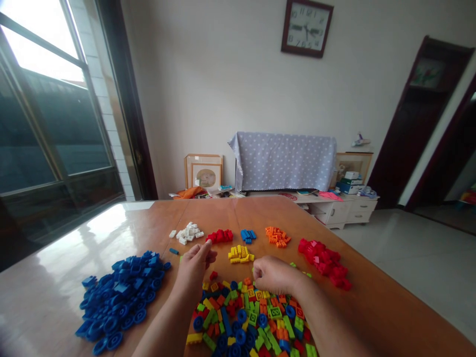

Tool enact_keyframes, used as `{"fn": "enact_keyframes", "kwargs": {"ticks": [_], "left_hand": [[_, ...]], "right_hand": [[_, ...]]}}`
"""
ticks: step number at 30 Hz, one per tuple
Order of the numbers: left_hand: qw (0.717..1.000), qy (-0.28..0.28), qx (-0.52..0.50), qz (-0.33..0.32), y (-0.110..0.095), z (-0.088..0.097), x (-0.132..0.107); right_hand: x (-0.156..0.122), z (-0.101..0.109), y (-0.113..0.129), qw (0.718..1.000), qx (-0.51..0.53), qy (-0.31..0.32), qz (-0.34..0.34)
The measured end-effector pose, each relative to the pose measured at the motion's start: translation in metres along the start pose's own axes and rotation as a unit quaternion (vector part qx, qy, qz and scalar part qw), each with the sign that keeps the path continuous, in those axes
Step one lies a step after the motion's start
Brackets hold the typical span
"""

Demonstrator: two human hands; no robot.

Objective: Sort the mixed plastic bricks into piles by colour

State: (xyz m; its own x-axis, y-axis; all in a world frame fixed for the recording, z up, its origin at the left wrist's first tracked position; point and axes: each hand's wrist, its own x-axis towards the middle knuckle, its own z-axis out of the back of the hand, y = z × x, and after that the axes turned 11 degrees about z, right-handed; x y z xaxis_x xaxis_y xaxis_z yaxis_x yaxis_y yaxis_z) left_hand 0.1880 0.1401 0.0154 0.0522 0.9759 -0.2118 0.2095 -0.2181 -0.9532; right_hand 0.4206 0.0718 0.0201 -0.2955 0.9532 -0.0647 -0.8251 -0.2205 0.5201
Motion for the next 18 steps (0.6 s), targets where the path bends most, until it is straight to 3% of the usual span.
{"fn": "enact_keyframes", "kwargs": {"ticks": [10,14,18], "left_hand": [[0.997,-0.030,-0.062,-0.023,-0.007,0.006,0.002],[0.985,-0.094,-0.137,-0.031,-0.013,0.018,0.008],[0.971,-0.166,-0.169,-0.022,-0.017,0.033,0.018]], "right_hand": [[-0.001,-0.003,-0.001,0.998,-0.008,-0.060,0.014],[-0.004,0.000,0.002,0.992,0.032,-0.111,0.055],[-0.002,-0.001,0.006,0.986,0.102,-0.120,0.044]]}}
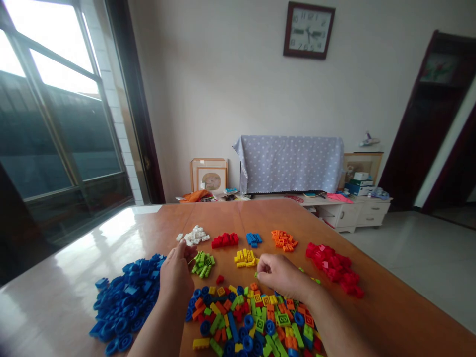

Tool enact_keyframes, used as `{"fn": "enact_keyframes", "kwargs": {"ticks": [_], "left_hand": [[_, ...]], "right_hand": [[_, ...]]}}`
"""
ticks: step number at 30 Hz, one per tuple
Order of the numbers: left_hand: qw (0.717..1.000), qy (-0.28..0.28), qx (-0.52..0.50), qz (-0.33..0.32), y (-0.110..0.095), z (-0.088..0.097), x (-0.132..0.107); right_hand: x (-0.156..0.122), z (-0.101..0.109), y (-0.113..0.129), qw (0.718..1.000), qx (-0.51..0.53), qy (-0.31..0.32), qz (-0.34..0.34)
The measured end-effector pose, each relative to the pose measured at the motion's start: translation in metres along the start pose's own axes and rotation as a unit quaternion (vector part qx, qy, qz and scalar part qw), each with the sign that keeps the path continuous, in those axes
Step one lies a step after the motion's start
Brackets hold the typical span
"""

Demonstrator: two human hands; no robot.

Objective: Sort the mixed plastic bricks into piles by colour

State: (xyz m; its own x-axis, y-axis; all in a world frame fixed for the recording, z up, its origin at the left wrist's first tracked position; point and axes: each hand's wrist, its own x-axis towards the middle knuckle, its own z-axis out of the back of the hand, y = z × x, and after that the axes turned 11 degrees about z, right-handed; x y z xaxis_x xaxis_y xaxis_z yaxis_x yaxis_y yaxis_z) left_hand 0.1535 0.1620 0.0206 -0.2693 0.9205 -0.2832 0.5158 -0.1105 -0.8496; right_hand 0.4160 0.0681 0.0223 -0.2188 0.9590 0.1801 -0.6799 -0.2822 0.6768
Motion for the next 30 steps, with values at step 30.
{"fn": "enact_keyframes", "kwargs": {"ticks": [30], "left_hand": [[0.996,-0.037,-0.033,0.076,-0.001,0.010,0.017]], "right_hand": [[0.106,-0.091,0.052,0.993,-0.068,-0.088,-0.041]]}}
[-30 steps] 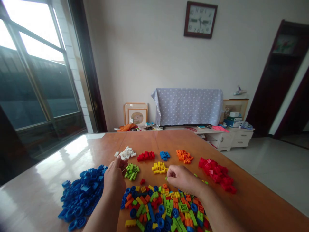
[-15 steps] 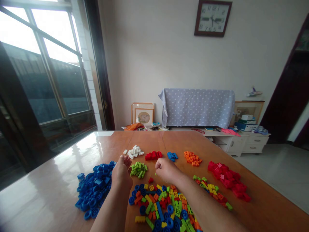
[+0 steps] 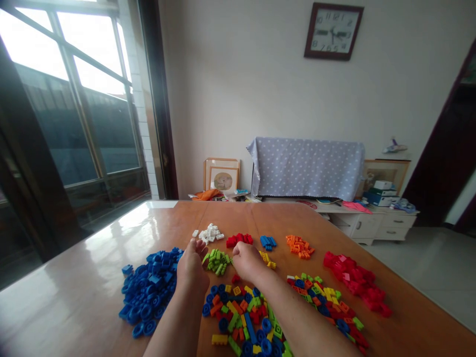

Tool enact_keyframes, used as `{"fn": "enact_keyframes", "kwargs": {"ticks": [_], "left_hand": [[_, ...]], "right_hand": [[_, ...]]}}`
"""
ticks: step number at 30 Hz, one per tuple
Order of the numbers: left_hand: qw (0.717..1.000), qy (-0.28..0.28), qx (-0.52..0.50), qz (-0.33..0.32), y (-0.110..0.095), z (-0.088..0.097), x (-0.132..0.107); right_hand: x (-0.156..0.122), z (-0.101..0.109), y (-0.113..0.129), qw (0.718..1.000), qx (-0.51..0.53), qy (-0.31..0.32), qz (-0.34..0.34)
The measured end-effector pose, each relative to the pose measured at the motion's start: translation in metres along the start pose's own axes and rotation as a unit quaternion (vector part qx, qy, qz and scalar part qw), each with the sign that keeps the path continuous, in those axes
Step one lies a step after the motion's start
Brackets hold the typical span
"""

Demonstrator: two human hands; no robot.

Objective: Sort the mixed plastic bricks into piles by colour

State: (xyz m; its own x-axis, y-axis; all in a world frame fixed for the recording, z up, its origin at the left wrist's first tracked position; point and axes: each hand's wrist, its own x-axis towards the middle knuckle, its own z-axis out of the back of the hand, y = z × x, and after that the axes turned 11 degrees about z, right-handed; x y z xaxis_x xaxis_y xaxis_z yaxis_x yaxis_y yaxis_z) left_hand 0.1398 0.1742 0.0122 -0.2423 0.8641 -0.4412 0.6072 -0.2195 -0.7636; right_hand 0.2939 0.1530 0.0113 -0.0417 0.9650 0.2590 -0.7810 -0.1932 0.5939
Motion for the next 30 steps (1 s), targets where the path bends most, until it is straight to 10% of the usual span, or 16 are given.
{"fn": "enact_keyframes", "kwargs": {"ticks": [13,21,30], "left_hand": [[1.000,0.011,-0.005,0.002,-0.003,0.000,-0.008],[1.000,0.018,-0.017,0.008,-0.007,-0.002,-0.013],[0.999,0.031,-0.008,0.013,-0.007,-0.005,-0.021]], "right_hand": [[-0.009,0.009,0.005,0.998,-0.009,0.054,0.037],[-0.039,0.018,0.037,0.947,-0.085,0.202,0.233],[-0.069,0.016,0.056,0.933,-0.118,0.220,0.260]]}}
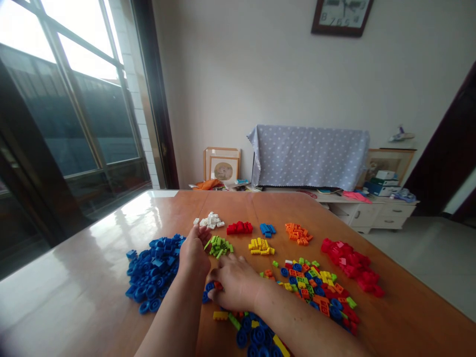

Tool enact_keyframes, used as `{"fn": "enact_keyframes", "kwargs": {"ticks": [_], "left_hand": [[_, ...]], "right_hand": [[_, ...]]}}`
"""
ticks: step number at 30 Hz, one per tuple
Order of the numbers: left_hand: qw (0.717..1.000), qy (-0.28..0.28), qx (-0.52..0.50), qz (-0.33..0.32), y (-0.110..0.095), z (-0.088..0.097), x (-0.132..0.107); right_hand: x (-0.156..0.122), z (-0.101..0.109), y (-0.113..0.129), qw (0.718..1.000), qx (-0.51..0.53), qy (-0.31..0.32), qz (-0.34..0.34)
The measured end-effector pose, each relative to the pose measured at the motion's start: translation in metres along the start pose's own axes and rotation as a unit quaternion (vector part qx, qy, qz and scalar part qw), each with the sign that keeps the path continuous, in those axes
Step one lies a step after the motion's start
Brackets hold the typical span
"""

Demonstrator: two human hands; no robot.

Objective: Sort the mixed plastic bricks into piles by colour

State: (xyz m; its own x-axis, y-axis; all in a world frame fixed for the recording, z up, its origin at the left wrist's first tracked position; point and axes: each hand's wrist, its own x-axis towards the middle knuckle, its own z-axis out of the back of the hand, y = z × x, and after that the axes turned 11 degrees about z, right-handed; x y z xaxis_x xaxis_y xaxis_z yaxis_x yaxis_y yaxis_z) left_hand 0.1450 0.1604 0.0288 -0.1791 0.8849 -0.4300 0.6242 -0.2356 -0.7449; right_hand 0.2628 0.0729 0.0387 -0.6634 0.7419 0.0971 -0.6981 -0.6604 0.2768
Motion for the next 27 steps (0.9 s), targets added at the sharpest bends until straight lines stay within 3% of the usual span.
{"fn": "enact_keyframes", "kwargs": {"ticks": [9,16,21,27], "left_hand": [[1.000,0.008,0.001,-0.001,0.001,0.000,-0.001],[1.000,0.012,0.001,0.001,0.003,0.000,0.001],[1.000,0.012,0.006,0.007,0.004,0.000,0.002],[0.999,0.022,0.033,0.000,0.008,-0.004,-0.003]], "right_hand": [[-0.016,0.012,0.003,0.997,0.059,-0.011,0.058],[-0.017,0.023,-0.030,0.992,0.103,-0.055,-0.043],[-0.027,0.019,-0.037,0.990,0.126,-0.041,-0.042],[-0.053,0.042,-0.058,0.961,0.207,-0.147,-0.107]]}}
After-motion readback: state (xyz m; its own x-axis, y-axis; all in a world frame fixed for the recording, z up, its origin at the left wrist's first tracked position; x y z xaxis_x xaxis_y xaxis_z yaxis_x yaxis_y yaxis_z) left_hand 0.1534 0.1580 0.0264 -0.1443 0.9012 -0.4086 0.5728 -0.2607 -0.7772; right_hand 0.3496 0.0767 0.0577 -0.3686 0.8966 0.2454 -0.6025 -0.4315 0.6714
